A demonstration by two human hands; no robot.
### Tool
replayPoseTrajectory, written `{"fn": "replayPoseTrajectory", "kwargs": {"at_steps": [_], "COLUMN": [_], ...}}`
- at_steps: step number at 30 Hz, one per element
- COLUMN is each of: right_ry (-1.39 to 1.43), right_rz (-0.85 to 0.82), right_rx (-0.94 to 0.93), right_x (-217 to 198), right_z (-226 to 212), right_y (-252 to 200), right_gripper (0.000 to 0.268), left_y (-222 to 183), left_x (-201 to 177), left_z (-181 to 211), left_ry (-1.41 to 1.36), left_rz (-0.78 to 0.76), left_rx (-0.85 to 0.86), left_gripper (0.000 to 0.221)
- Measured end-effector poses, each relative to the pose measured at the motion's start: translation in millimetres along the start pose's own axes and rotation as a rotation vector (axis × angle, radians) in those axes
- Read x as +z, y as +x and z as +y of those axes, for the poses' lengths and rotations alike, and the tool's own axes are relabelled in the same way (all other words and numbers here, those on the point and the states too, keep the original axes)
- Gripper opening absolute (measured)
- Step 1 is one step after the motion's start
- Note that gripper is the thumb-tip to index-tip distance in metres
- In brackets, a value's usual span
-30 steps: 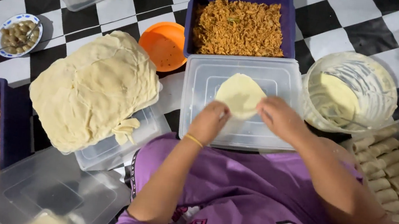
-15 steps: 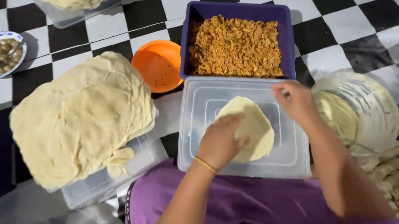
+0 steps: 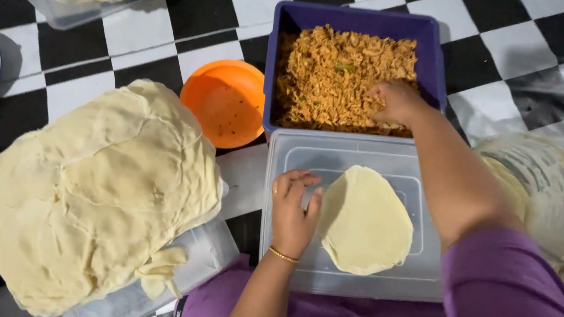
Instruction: Preparing rolled food items by placing filling on dough wrappers and rolling them up manually.
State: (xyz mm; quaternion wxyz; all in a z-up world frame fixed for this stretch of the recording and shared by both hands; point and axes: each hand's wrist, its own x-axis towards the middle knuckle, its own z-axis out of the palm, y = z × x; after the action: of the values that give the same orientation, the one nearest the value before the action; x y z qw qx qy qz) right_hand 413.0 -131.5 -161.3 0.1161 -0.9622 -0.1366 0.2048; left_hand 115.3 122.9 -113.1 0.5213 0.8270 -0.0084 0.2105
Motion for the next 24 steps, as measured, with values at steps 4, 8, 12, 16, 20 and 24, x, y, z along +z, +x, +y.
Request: {"fn": "replayPoseTrajectory", "kwargs": {"at_steps": [4, 8, 12, 16, 20, 24], "right_ry": [-0.095, -0.118, -0.049, 0.572, 0.990, 0.747], "right_rz": [0.028, 0.022, 0.077, 0.246, 0.243, 0.374], "right_rx": [0.004, 0.026, -0.023, 0.037, 0.075, 0.054], "right_x": [-7, 2, 7, -10, -19, 13], "right_z": [-9, 3, 11, 12, -11, 25], "right_y": [-17, -19, -20, -30, -57, -15], "right_gripper": [0.037, 0.045, 0.033, 0.036, 0.043, 0.043], "left_y": [-2, -5, -5, -6, -7, -8], "left_x": [3, 5, 3, 5, 6, 9], "left_z": [-1, 3, 0, -7, -8, -6], "left_ry": [-0.007, -0.007, -0.011, -0.002, -0.006, -0.010], "left_rz": [0.011, 0.002, -0.002, 0.007, -0.006, -0.015], "left_rx": [0.030, 0.016, 0.003, 0.006, 0.009, 0.003], "left_gripper": [0.012, 0.010, 0.012, 0.014, 0.012, 0.014]}}
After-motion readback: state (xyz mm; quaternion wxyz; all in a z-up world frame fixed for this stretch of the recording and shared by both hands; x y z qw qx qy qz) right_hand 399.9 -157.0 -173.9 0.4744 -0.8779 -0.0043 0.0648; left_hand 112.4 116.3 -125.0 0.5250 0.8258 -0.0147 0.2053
